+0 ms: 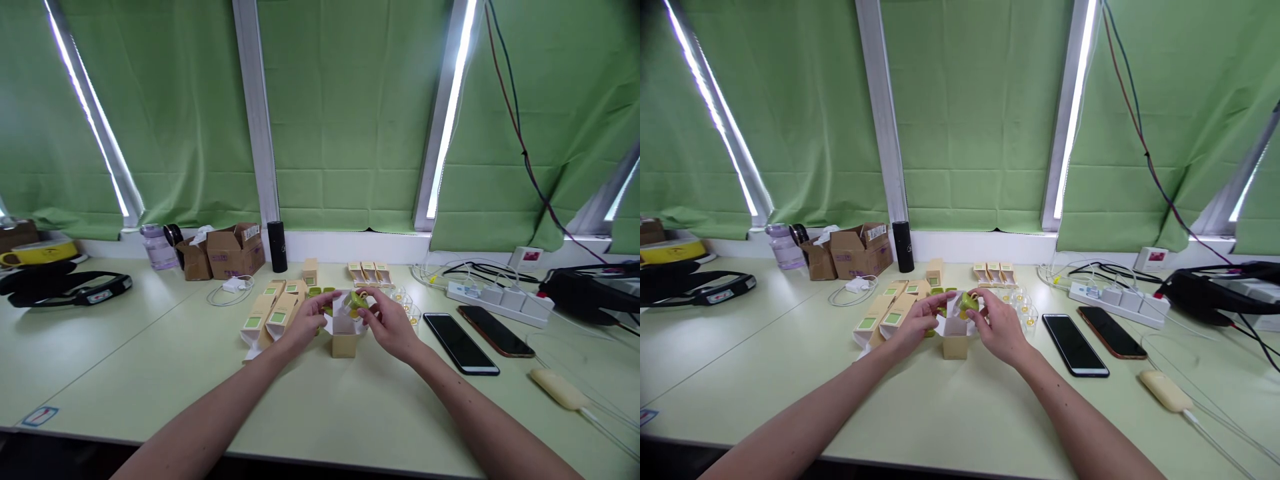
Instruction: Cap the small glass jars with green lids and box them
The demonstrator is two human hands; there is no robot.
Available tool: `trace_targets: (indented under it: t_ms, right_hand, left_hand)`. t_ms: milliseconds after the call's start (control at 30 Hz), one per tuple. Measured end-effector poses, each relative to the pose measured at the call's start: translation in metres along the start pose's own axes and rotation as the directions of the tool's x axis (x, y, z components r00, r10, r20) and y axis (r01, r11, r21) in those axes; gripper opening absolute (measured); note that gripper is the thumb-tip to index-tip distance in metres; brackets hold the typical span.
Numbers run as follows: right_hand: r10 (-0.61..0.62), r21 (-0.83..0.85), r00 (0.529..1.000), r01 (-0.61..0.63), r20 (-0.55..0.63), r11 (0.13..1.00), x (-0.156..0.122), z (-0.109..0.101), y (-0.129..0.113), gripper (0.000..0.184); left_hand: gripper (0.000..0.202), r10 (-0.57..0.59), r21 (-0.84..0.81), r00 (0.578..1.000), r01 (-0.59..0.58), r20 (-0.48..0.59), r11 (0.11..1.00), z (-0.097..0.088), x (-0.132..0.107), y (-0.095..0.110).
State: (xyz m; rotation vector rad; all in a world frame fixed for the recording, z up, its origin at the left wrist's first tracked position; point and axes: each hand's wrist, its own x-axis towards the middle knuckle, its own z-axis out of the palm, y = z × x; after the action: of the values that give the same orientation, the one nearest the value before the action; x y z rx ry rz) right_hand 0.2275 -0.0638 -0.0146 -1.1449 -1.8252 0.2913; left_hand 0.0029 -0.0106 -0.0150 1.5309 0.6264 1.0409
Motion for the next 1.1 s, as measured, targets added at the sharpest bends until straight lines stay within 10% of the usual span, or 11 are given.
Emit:
trace_targets:
  t_ms: [1100]
  right_hand:
    - [-0.147,-0.191,0.984,0.165,0.104,0.968,-0.010,0.022,-0.014,0.010]
  left_hand:
    - [0.084,-0.050,0.017,0.995,0.052,-0.088,0.999,0.000,-0.002,-0.003]
